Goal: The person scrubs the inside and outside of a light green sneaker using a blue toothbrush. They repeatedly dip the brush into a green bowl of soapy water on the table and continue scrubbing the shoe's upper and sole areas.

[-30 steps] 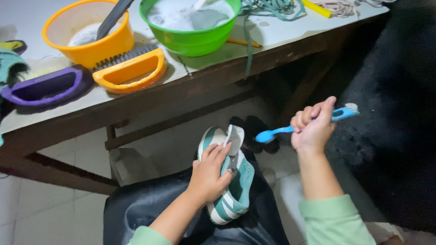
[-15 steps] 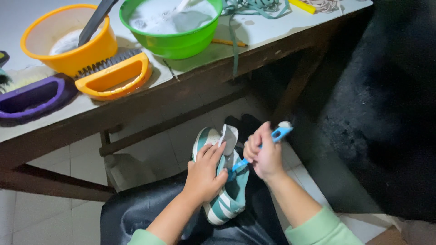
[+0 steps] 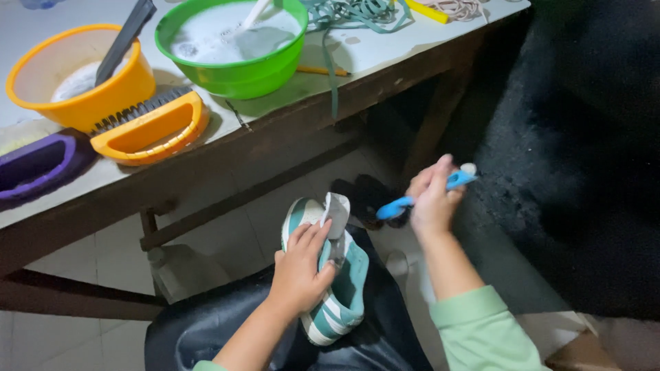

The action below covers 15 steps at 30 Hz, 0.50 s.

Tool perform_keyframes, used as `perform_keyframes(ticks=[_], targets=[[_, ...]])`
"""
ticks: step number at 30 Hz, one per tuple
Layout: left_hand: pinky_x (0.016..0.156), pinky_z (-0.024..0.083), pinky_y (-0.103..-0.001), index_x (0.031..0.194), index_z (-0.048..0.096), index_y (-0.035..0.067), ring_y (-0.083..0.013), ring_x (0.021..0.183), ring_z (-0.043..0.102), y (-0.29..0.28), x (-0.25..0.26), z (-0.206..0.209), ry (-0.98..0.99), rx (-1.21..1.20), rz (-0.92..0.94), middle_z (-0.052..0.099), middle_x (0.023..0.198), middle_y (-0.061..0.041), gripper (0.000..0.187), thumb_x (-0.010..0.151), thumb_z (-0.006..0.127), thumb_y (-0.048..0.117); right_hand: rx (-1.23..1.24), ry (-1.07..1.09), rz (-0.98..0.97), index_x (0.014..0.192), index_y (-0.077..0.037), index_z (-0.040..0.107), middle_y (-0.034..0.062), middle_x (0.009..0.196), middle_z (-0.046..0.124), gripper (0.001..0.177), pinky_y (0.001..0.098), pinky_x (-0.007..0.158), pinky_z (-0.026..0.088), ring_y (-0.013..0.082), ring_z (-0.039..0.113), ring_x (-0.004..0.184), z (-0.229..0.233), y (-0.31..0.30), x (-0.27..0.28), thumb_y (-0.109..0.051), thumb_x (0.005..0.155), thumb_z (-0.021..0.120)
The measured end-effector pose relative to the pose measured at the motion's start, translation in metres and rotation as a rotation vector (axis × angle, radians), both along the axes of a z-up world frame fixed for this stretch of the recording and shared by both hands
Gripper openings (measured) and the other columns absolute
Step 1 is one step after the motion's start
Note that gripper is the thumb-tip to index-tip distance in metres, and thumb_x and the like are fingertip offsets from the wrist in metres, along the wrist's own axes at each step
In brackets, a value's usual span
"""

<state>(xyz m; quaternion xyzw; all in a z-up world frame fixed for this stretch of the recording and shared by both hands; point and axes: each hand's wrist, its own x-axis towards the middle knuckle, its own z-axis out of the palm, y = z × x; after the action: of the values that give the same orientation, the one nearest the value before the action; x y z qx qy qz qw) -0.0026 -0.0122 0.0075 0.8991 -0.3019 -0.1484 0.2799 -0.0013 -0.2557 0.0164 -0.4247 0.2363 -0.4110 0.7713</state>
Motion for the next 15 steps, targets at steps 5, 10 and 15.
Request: perform_keyframes(ticks=[5, 10, 15], targets=[[0.075, 0.046, -0.055, 0.155, 0.04, 0.022, -0.0256, 0.147, 0.033, -0.001, 0.006, -0.012, -0.083, -0.012, -0.009, 0.046, 0.155, -0.002, 0.076, 0.081, 0.043, 0.041, 0.17, -0.253, 0.582, 0.046, -0.017, 0.037, 0.0023, 0.036, 0.032, 0.07, 0.0301, 0.036, 0.021, 0.0158, 0.029, 0.031, 0.016, 0.046, -0.024, -0.059, 0.101, 0.038], [0.084, 0.045, -0.055, 0.156, 0.037, 0.021, -0.0253, 0.15, 0.028, -0.002, -0.001, 0.003, -0.02, 0.026, -0.007, 0.04, 0.161, -0.003, 0.076, 0.083, 0.041, 0.04, -0.049, 0.012, 0.077, 0.051, -0.014, 0.038, 0.0047, 0.04, 0.036, 0.064, 0.0299, 0.034, 0.024, 0.016, 0.033, 0.032, -0.013, 0.006, -0.003, -0.046, 0.106, 0.046], [0.083, 0.046, -0.057, 0.156, 0.038, 0.021, -0.0258, 0.149, 0.029, -0.002, 0.001, 0.0, -0.034, 0.04, -0.009, 0.042, 0.159, -0.003, 0.076, 0.082, 0.041, 0.04, 0.152, -0.172, 0.05, 0.054, -0.021, 0.037, -0.004, 0.041, 0.032, 0.058, 0.0314, 0.037, 0.018, 0.0115, 0.029, 0.033, 0.009, 0.029, -0.018, -0.056, 0.1, 0.046]])
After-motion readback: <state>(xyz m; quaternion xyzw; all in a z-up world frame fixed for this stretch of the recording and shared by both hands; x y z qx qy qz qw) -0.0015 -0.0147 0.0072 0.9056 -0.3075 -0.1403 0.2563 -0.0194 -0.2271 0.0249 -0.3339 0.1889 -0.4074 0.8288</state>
